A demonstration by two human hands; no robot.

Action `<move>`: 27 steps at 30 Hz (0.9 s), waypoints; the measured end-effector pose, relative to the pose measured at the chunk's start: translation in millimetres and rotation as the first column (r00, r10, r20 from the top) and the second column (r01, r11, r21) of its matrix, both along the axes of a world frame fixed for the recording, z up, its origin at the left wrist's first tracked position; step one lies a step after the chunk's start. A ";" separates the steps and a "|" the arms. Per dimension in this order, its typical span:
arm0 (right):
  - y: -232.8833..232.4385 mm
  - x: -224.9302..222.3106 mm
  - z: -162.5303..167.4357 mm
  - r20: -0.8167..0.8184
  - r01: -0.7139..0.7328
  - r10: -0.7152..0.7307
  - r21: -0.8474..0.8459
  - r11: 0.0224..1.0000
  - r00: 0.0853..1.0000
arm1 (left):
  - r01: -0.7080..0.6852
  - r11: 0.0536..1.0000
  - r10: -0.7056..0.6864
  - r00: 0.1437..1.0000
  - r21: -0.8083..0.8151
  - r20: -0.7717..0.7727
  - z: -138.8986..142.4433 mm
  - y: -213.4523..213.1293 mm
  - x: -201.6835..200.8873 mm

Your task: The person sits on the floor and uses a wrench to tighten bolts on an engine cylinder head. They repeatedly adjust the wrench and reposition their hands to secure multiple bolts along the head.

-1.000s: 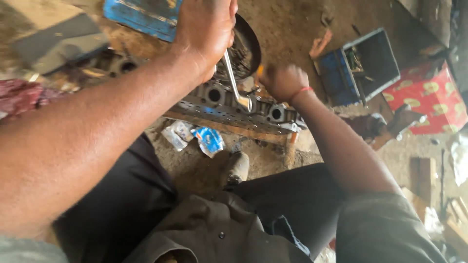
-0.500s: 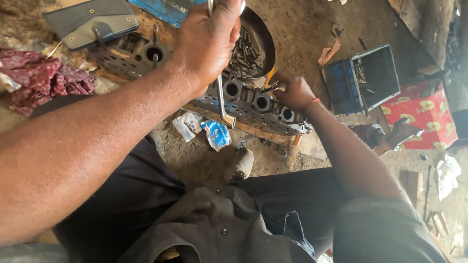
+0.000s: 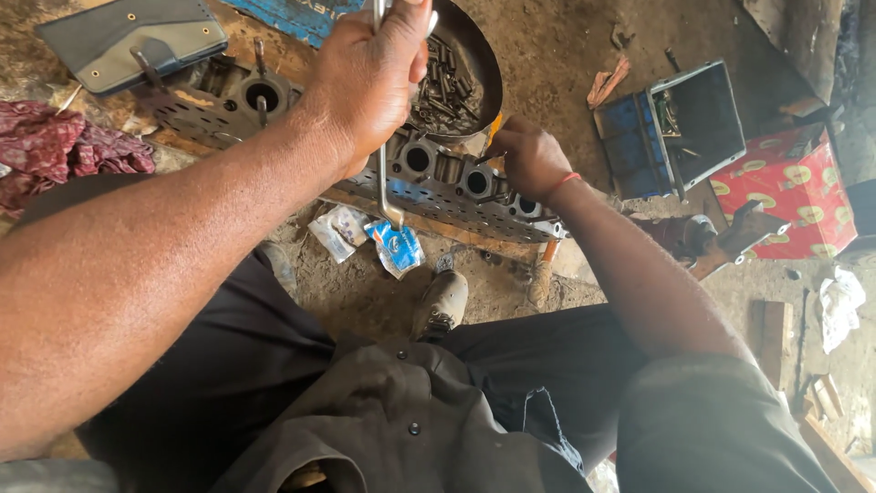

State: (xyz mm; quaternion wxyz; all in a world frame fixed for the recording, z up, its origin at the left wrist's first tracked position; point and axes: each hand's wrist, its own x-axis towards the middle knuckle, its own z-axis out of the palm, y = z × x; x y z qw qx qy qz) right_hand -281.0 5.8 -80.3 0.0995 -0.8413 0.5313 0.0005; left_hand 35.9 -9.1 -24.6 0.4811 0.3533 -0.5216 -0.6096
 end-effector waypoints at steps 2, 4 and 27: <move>-1.1 0.6 0.9 0.124 -0.020 0.019 0.002 1.000 0.992 | 0.031 0.999 -0.031 1.000 0.029 0.002 3.3 1.8 -0.1; -1.9 5.8 3.8 0.228 -0.028 0.027 0.000 1.000 0.973 | 0.053 0.999 -0.053 0.998 0.013 0.030 6.9 3.8 0.0; 13.9 -15.3 40.1 0.134 0.120 -0.146 0.181 0.976 0.980 | 0.080 0.994 -0.081 0.997 -0.074 -0.004 5.9 0.8 0.6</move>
